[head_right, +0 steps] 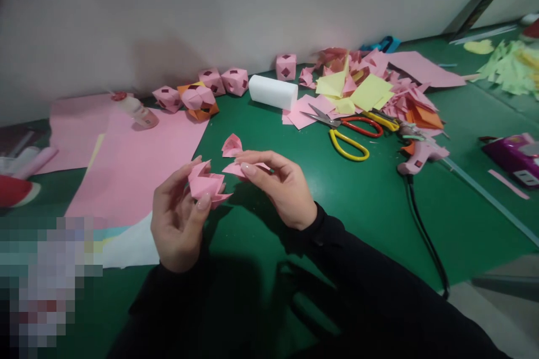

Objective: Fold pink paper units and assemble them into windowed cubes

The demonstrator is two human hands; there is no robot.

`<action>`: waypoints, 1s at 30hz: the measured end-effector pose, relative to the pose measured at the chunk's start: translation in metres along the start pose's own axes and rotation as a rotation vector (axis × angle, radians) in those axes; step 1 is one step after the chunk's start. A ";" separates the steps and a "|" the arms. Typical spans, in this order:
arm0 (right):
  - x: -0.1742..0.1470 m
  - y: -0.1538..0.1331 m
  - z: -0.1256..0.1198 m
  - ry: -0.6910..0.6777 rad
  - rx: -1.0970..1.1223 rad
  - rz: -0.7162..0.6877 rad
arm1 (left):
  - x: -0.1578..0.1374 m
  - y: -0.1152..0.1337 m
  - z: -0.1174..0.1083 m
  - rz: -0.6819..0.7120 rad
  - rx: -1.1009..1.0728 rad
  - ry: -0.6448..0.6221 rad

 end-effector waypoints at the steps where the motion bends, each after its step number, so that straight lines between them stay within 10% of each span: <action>1: 0.000 0.000 -0.001 0.005 0.006 -0.002 | 0.000 0.000 0.001 0.000 -0.001 -0.008; 30: 0.004 -0.008 -0.011 -0.227 0.159 0.063 | -0.004 0.010 0.000 0.172 0.011 -0.102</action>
Point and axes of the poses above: each hand's wrist, its own x-axis towards the middle knuckle, its own z-axis out of the palm, y = z × x, the point moved 4 cm from there along x, towards the middle knuckle, and after that the axes turned 2 degrees about -x, right-handed, at the moved point
